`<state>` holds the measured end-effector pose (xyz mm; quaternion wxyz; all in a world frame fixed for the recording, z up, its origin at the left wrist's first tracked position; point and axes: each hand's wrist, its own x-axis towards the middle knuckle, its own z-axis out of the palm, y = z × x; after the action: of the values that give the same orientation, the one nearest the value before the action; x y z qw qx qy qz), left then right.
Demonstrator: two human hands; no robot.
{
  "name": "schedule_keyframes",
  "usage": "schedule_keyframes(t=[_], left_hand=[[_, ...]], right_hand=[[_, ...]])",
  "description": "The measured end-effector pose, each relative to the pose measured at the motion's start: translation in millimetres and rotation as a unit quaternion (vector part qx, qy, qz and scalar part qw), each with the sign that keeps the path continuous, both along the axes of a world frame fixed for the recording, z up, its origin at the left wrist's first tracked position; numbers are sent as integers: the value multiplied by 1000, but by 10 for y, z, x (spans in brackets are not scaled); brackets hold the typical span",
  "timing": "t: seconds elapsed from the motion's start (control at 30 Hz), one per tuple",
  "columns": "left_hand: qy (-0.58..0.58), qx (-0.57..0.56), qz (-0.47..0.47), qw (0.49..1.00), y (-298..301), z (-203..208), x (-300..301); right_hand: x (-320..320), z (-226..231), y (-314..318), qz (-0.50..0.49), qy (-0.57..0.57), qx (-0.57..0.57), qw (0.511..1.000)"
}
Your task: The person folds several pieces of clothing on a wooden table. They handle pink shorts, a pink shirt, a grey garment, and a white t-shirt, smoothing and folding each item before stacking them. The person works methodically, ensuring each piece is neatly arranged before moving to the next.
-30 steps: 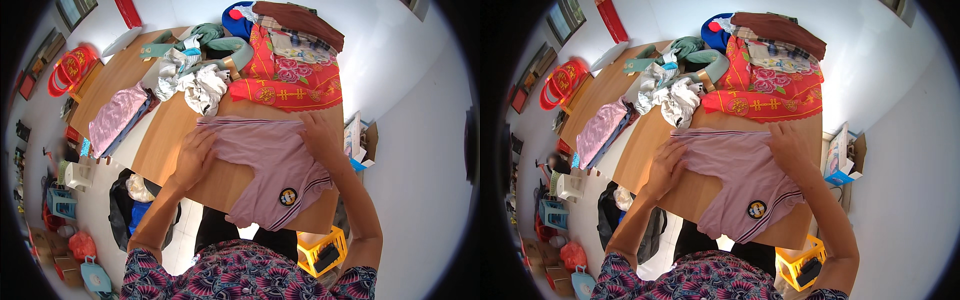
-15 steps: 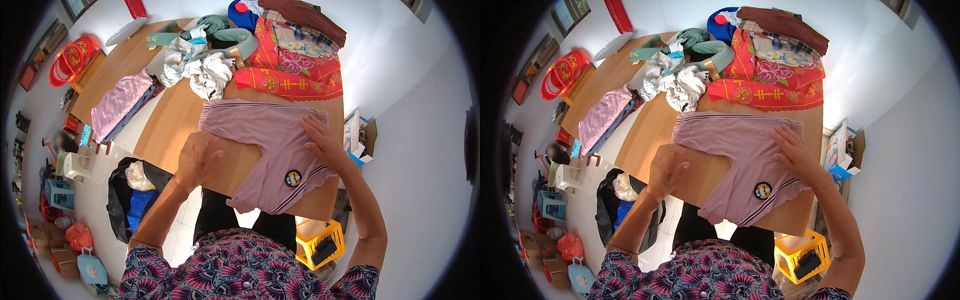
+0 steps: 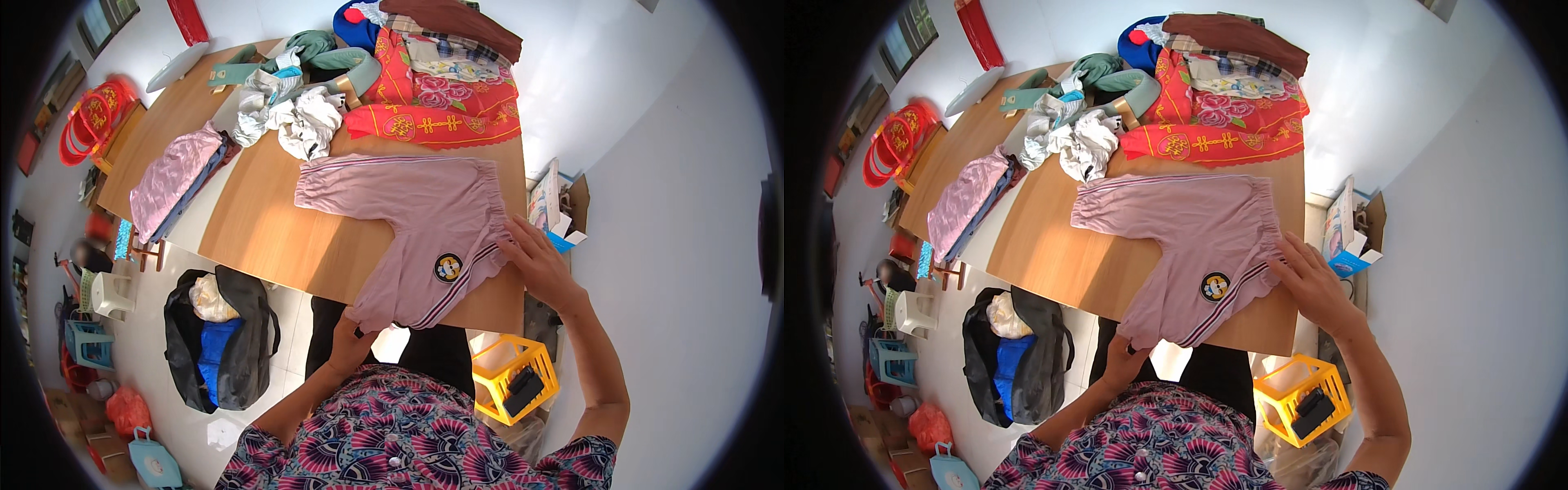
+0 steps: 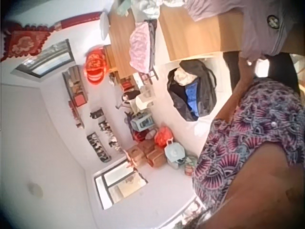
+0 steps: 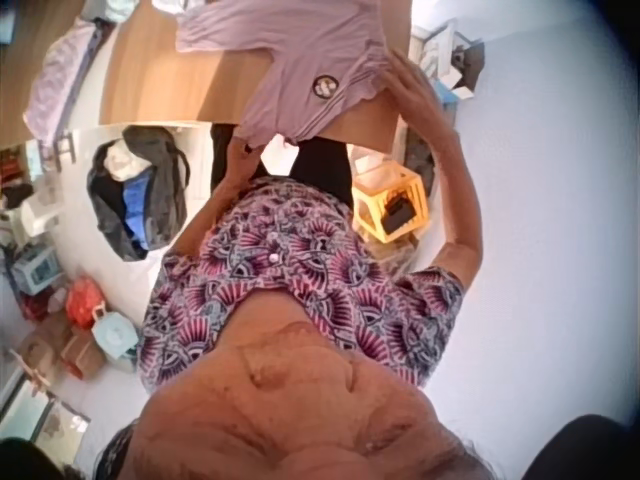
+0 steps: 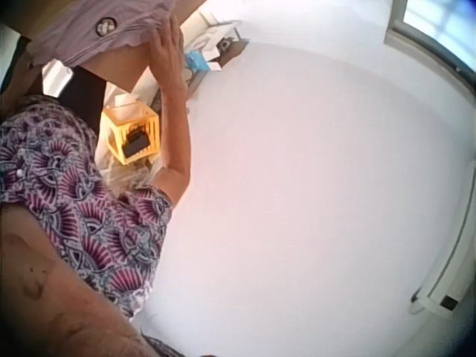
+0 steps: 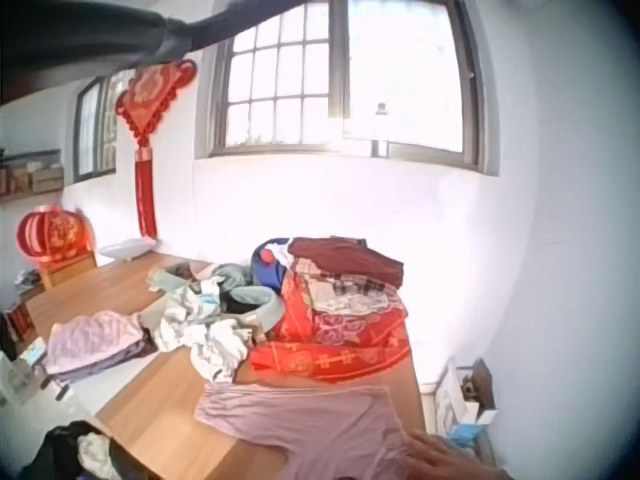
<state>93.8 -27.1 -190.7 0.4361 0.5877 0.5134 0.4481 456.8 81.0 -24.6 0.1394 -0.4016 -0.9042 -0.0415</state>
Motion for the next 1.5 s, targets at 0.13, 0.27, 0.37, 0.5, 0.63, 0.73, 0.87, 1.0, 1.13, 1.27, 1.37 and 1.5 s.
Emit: schedule_keyframes(t=[0.13, 0.27, 0.37, 0.5, 0.63, 0.73, 0.87, 1.0, 1.13, 1.27, 1.37, 1.5], left_hand=[[-176, -111, -23, 978, -141, 436, -197], [-429, -194, -38, 881, -238, 770, -432], [-457, -177, -47, 871, -250, 1077, -426], [-473, -175, -89, 859, -267, 1057, -421], [-421, -209, -118, 875, -272, 1219, -362], [-304, -246, -109, 914, -328, 1241, -376], [-261, -254, -187, 913, -368, 1354, -362], [-281, -251, -179, 909, -385, 1441, -380], [-450, -197, -122, 862, -315, 1477, -316], [-508, -158, -88, 842, -256, 1383, -328], [-521, -165, -94, 832, -231, 1329, -341], [-562, -161, -97, 805, -168, 1377, -329]], right_hand=[[149, -137, 80, 9, 35, 7, 999], [69, -118, 57, -9, 74, 4, 997], [-60, -47, 33, 22, 47, 21, 998], [-32, -46, 67, 83, 27, 28, 996], [193, -174, 37, 40, 55, 29, 997], [279, -128, 2, 53, 73, 23, 996], [191, -77, -28, 40, 121, 26, 992], [71, -4, 1, 66, 54, 29, 996], [177, -113, 64, 49, 187, -66, 979], [138, -32, 71, 22, 330, -140, 933], [126, -30, 58, -10, 339, -233, 911], [158, -141, 102, -65, 404, -278, 869]])
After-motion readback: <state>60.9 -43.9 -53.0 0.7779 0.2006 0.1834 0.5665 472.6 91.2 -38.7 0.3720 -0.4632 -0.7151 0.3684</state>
